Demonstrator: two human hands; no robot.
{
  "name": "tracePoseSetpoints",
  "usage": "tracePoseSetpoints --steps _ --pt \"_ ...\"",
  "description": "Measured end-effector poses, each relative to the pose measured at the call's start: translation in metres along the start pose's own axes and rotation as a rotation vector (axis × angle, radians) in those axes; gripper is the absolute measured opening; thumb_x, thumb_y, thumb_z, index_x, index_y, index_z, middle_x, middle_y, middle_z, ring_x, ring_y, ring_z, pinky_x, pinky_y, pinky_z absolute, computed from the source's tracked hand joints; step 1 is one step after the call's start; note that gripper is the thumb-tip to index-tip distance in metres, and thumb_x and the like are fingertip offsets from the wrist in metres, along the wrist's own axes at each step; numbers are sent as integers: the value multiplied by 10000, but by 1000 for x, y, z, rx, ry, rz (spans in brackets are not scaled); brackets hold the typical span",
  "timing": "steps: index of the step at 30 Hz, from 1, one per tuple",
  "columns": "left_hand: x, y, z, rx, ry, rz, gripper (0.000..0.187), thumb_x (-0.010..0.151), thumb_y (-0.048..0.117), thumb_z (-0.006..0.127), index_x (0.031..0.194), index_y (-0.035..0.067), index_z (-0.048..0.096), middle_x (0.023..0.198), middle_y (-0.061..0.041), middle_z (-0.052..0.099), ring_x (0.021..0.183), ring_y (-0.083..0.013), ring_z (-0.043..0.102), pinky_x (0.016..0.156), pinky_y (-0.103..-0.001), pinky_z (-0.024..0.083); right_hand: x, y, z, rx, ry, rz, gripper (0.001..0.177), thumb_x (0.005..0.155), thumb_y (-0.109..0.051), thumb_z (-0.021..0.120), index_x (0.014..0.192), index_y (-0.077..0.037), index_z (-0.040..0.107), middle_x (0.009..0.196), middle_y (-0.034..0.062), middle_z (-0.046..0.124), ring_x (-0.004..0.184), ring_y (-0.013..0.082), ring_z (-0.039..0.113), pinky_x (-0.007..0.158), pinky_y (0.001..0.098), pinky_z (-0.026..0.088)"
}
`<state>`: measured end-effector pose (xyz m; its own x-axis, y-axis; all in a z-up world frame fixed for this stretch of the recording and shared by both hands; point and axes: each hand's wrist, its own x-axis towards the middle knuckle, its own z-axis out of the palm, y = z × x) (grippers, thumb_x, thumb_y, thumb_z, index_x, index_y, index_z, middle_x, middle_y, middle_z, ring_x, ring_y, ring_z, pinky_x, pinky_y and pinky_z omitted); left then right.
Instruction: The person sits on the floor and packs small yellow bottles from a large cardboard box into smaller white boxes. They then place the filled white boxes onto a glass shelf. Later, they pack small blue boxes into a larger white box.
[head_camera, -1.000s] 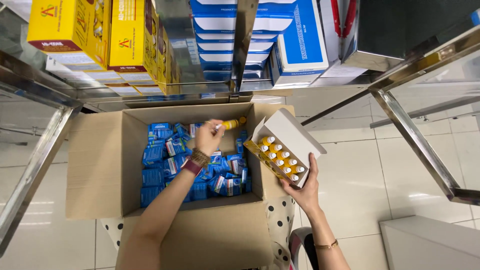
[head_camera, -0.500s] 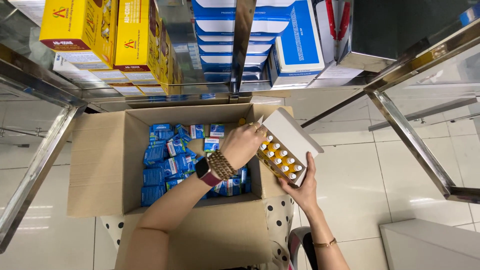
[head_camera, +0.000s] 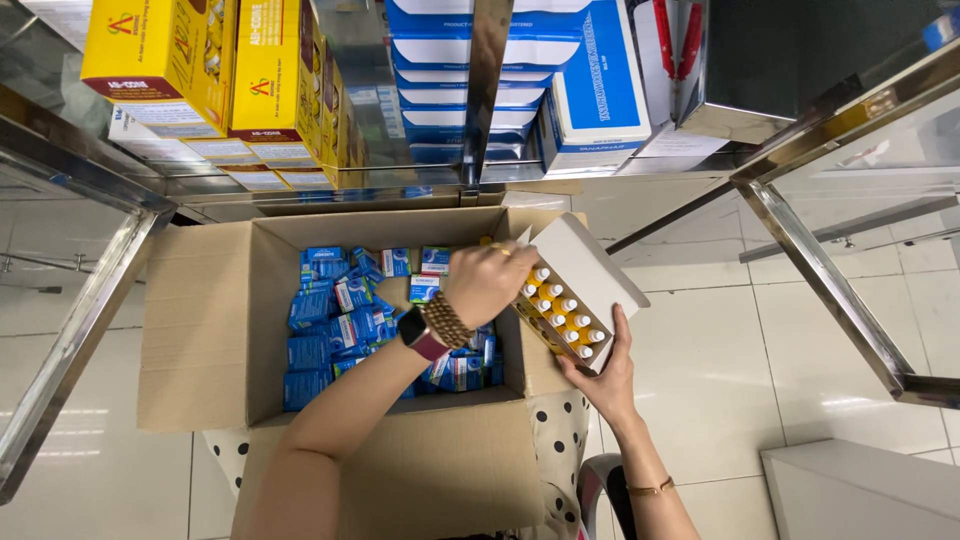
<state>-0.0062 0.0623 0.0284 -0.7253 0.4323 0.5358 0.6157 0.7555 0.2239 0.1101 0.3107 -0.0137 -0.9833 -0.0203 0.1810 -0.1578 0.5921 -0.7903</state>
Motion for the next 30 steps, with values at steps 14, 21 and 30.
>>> tracePoseSetpoints --steps 14,21,30 --pt "-89 -107 187 33 -228 -648 224 851 135 639 1064 163 703 1082 -109 710 875 -317 722 648 -434 585 -3 12 4 -24 20 28 1202 681 -218 902 1592 9 152 1504 280 459 1247 324 620 1033 401 523" --pt "-120 -130 317 204 -340 -437 275 917 124 549 1163 148 670 1119 -114 711 946 -298 730 596 -412 599 -3 13 3 -58 11 9 1212 665 -212 911 1576 23 148 1524 317 415 1238 351 618 1021 412 522" --pt "-134 -133 187 -694 -494 -1421 377 921 266 779 1181 45 619 1084 -133 729 960 -254 724 750 -383 590 -4 11 2 42 -37 112 1199 706 -226 891 1604 -5 127 1432 241 541 1187 317 681 997 404 577"
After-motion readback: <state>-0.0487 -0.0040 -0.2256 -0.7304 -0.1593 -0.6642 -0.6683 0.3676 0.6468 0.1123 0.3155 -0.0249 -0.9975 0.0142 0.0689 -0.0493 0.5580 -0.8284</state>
